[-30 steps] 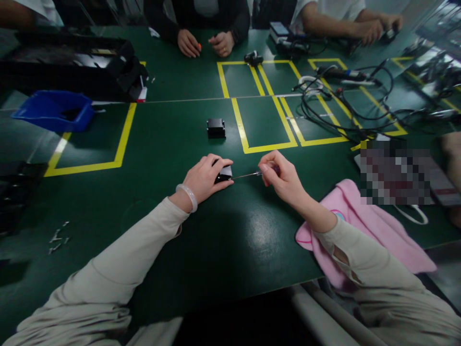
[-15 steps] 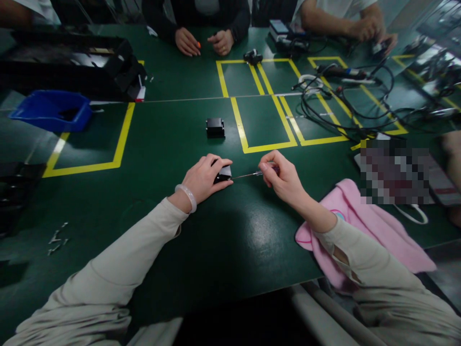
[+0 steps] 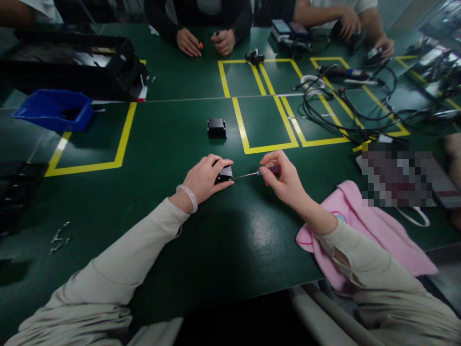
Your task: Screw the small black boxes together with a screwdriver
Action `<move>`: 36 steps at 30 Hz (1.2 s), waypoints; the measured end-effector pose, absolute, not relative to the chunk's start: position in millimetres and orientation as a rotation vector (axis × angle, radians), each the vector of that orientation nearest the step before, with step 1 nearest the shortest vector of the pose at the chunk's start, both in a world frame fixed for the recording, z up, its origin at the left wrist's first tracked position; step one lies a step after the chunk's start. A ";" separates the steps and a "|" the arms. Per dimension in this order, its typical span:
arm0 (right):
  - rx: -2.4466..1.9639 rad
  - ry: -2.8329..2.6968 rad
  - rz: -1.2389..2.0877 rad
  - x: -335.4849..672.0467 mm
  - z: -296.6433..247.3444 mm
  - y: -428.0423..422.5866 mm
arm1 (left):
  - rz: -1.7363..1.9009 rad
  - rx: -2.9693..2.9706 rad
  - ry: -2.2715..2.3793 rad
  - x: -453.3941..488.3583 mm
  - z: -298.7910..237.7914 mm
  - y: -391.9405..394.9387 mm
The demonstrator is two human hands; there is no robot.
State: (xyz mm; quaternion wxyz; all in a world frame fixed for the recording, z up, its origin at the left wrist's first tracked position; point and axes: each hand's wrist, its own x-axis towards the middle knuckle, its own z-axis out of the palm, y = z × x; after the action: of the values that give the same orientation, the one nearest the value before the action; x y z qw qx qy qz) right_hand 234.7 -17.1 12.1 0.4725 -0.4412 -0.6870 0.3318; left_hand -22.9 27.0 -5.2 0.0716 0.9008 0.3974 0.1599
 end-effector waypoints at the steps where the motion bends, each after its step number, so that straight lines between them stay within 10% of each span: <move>1: -1.081 -1.680 0.810 234.7 12.0 -17.1 | 0.480 2.710 1.194 -22.8 -4.9 27.0; 36: -1.055 -1.690 0.861 237.1 10.2 -16.6 | 0.455 2.696 1.199 -22.2 -4.1 27.2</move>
State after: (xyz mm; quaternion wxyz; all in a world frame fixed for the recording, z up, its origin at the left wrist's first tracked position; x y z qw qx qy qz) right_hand 237.1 -16.6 10.2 0.4667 -0.4298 -0.6886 0.3510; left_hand -22.2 27.2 -4.1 0.0782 0.9002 0.4004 0.1519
